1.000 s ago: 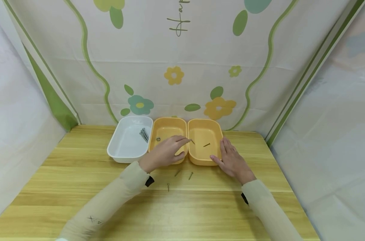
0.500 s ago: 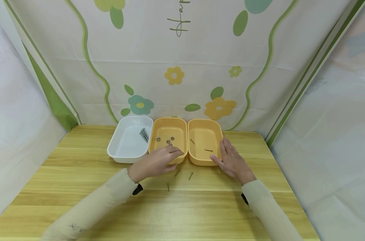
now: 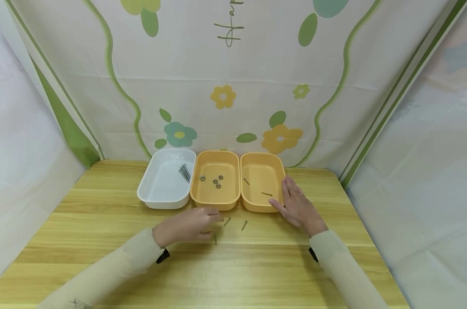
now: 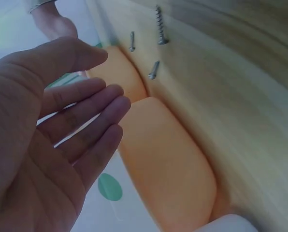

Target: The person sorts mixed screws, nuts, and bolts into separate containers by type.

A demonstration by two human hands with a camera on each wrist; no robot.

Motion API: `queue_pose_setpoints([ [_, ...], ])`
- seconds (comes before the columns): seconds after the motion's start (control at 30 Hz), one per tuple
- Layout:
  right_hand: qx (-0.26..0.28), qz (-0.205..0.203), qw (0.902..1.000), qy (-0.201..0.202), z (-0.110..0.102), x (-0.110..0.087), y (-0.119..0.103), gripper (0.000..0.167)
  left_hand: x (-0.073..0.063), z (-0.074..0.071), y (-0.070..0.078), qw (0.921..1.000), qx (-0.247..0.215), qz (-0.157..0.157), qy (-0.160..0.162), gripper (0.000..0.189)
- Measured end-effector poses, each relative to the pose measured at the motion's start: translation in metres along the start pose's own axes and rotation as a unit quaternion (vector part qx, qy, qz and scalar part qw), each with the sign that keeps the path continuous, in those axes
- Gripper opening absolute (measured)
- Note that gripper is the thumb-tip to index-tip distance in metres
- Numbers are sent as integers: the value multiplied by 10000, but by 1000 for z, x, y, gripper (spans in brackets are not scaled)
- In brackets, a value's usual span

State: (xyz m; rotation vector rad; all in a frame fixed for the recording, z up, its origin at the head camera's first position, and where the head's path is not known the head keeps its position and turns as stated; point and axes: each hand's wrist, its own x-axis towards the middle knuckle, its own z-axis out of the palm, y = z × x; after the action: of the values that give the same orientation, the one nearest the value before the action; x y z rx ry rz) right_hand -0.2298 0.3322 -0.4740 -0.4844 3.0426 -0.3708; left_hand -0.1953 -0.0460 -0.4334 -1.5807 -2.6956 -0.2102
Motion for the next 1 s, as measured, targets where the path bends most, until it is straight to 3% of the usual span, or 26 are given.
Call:
queue_pose_setpoints([
  [0.13,-12,16,10000,1,0,0,1,95,-7,6,0,9996,-226,37,-163,24],
  [0.33,-19,26,10000,3,2,-1,2,95,-10,17,-1,9995,-242,141,-144,22],
  [0.77,18,60,10000,-47,1,1,1,95,-1,35,-3,9994,-192,133,-256,16],
  [1.0,-52,44,10000,-34,2,2,2,95,-1,37,-4,9990,-422,106,-87,16],
])
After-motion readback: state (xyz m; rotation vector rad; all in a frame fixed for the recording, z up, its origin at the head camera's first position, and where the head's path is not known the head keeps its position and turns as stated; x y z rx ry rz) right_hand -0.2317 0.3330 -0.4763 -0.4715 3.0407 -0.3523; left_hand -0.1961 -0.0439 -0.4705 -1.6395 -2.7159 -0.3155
